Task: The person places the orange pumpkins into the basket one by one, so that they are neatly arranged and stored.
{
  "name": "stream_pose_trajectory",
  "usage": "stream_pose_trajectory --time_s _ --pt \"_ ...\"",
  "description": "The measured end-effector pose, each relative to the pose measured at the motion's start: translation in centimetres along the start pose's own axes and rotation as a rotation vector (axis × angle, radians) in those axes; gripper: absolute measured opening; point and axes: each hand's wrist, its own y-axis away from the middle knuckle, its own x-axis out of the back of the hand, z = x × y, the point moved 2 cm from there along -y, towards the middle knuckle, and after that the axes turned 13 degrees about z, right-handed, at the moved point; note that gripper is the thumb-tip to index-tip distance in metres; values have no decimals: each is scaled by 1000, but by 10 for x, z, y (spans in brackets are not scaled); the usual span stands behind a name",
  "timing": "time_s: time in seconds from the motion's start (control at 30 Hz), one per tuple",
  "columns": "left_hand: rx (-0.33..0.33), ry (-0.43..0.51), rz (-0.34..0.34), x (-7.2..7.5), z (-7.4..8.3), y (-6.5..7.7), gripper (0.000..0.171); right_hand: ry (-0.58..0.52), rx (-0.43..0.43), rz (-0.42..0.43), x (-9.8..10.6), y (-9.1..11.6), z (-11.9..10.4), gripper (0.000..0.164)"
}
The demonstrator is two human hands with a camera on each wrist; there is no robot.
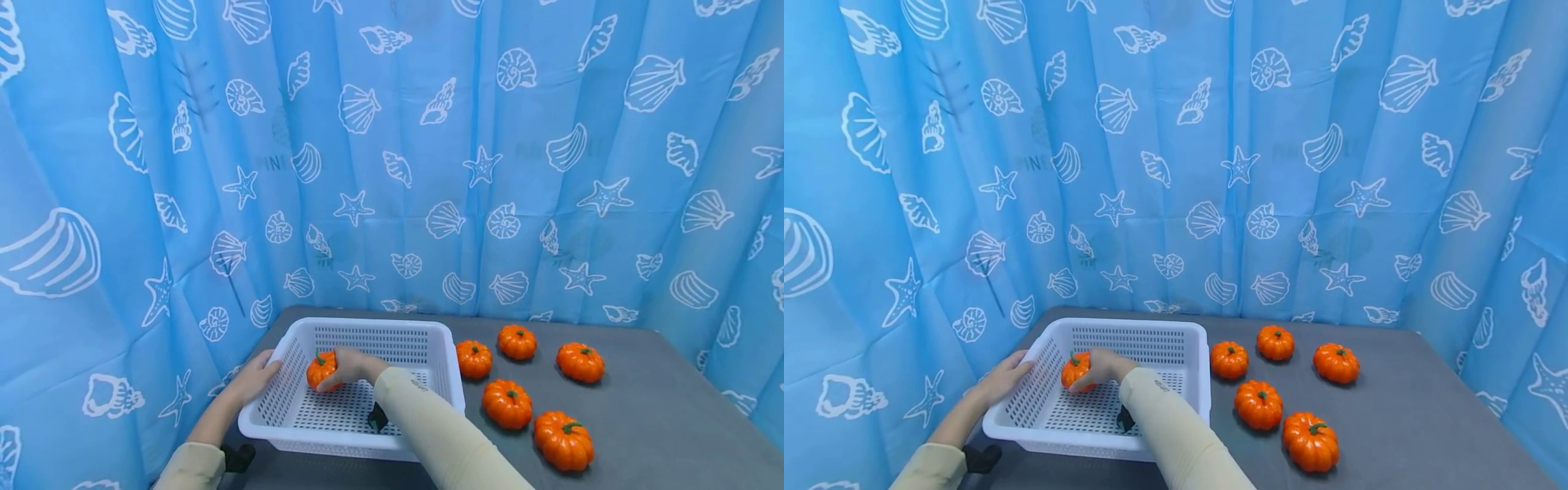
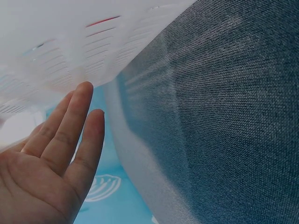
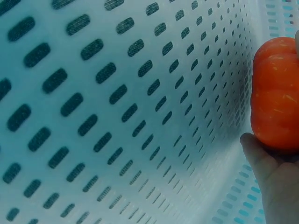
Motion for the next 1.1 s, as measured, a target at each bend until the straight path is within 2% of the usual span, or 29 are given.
stream_pose_trajectory --time_s 0.27,0.47,0.67,0.97,1.1 --pt "2 7 -1 -2 0 3 49 -35 -30 12 -1 4 0 63" --pt "16 11 24 -4 -4 3 48 -31 -13 18 -4 6 0 63" --pt "6 14 19 -2 -2 3 48 -13 6 21 -6 4 -3 64" --pt "-2 1 21 -1 0 5 48 38 -5 14 -13 -1 -4 80" --pt "-3 5 16 -1 1 5 48 59 -5 15 -17 -5 -3 82"
